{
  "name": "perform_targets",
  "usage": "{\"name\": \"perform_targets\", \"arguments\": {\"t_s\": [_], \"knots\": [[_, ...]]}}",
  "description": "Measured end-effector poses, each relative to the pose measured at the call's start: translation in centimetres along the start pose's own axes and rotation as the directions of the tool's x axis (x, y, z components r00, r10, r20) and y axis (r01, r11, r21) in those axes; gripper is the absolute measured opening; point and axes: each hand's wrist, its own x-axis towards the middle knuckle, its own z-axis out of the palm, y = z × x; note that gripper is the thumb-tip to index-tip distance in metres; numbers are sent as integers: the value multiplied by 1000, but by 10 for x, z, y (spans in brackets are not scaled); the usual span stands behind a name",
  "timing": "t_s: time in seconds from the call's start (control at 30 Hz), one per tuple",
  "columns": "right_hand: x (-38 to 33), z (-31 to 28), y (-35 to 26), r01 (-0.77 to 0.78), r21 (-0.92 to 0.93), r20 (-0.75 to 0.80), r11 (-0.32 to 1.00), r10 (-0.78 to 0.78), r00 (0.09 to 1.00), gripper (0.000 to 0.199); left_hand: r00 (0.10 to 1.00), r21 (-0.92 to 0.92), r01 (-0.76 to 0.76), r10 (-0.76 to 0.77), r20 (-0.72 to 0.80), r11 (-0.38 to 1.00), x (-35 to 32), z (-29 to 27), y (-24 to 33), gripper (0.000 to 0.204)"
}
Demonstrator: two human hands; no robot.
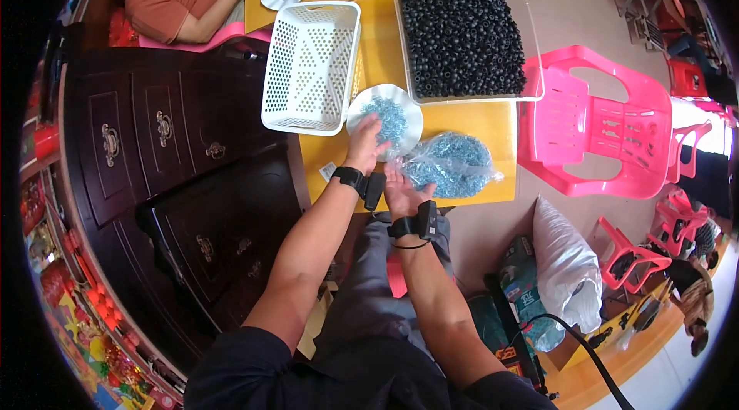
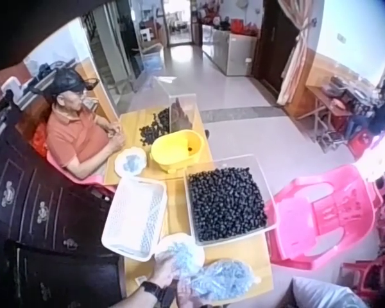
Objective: The person pours black beads from a white bag into a container and then transfers them into a tray. They then take a plastic bag of blue beads and press it with their hands.
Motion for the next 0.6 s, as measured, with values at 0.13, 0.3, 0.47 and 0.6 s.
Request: {"name": "perform_targets", "arguments": {"t_s": [0.13,0.3,0.47,0.6], "knots": [[-5,-5,-6,-57,8,44,998,56,997,97,994,208,-109,110,6,972,-17,4,6,43],[-13,-18,-21,-82,-122,40,989,88,995,94,896,674,-439,340,284,594,-60,5,-3,28],[-8,-41,-28,-77,-268,8,960,82,997,83,813,799,-575,235,533,178,-67,14,-20,18],[-2,-48,-45,-113,-263,-10,958,114,993,74,737,737,-676,33,676,8,-61,30,-19,26]]}}
